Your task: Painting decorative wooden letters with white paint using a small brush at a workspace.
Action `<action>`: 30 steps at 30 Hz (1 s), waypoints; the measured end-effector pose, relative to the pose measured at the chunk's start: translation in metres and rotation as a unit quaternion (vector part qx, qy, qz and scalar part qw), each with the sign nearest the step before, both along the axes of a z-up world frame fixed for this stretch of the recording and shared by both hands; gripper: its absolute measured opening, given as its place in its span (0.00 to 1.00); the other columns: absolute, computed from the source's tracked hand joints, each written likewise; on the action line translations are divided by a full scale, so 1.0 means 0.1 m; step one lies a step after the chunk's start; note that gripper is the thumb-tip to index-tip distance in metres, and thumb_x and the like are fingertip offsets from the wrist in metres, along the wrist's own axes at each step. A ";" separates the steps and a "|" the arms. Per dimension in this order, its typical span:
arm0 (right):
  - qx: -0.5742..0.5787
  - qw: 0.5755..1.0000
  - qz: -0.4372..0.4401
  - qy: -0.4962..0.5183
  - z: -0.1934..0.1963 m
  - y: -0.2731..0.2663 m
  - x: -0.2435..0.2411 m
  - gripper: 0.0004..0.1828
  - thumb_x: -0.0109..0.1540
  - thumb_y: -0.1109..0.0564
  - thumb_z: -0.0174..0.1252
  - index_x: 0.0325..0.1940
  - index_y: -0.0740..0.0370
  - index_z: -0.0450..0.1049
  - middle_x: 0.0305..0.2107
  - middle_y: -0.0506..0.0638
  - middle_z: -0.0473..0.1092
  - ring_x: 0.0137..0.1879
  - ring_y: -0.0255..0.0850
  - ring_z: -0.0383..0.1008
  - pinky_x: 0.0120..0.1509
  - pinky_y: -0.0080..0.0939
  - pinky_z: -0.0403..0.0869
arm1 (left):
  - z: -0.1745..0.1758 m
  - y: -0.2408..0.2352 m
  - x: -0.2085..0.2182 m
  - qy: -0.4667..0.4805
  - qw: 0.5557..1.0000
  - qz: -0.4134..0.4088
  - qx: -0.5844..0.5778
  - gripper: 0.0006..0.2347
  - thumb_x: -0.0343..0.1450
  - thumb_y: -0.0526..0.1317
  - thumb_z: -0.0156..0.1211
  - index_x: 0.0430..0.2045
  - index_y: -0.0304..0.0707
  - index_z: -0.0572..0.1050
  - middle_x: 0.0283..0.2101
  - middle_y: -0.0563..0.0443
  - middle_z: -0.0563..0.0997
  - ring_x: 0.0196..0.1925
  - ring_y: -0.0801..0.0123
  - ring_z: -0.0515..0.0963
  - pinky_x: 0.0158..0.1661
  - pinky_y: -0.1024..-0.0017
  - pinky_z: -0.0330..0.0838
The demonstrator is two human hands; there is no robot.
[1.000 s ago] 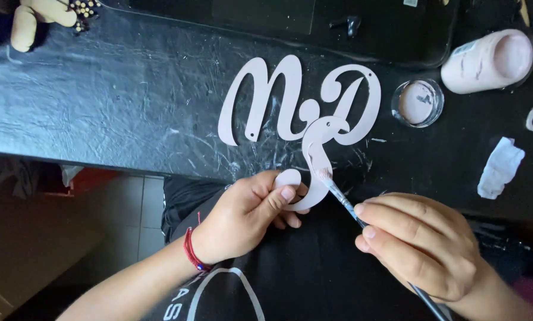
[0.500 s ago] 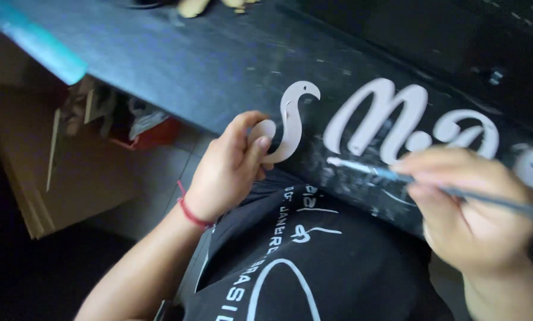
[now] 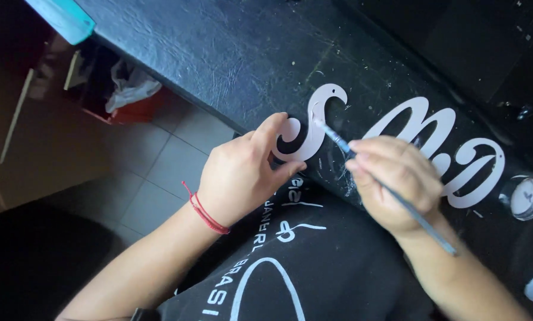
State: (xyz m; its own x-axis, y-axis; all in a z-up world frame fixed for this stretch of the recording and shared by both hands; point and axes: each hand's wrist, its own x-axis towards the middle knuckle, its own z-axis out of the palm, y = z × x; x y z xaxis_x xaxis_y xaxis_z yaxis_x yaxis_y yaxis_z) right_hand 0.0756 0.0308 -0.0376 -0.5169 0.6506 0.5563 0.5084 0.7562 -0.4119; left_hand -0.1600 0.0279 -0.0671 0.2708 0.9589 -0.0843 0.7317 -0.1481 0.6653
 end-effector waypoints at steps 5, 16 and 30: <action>-0.009 0.999 0.017 -0.038 0.01 -0.01 -0.03 0.08 0.63 0.69 0.61 0.42 0.73 0.69 0.38 0.69 0.74 0.42 0.57 0.79 0.48 0.52 0.83 | -0.11 -0.02 -0.02 0.011 0.999 -0.013 0.043 0.29 0.65 0.56 0.69 0.56 0.43 0.65 0.30 0.52 0.82 0.26 0.54 0.81 0.21 0.57 0.71; -0.124 0.985 0.046 -0.107 0.41 0.28 -0.21 0.05 0.61 0.72 0.63 0.37 0.74 0.72 0.35 0.64 0.74 0.42 0.54 0.78 0.51 0.51 0.78 | -0.11 0.00 -0.03 -0.010 1.000 -0.015 0.012 0.30 0.66 0.55 0.67 0.58 0.43 0.64 0.33 0.52 0.83 0.30 0.52 0.82 0.26 0.55 0.73; -0.232 0.968 -0.083 -0.043 0.35 0.28 -0.05 0.03 0.66 0.70 0.58 0.38 0.76 0.72 0.37 0.63 0.75 0.42 0.49 0.78 0.48 0.41 0.76 | -0.08 0.01 -0.04 -0.040 0.999 -0.026 0.016 0.29 0.66 0.52 0.69 0.57 0.39 0.64 0.33 0.50 0.82 0.29 0.55 0.82 0.25 0.58 0.74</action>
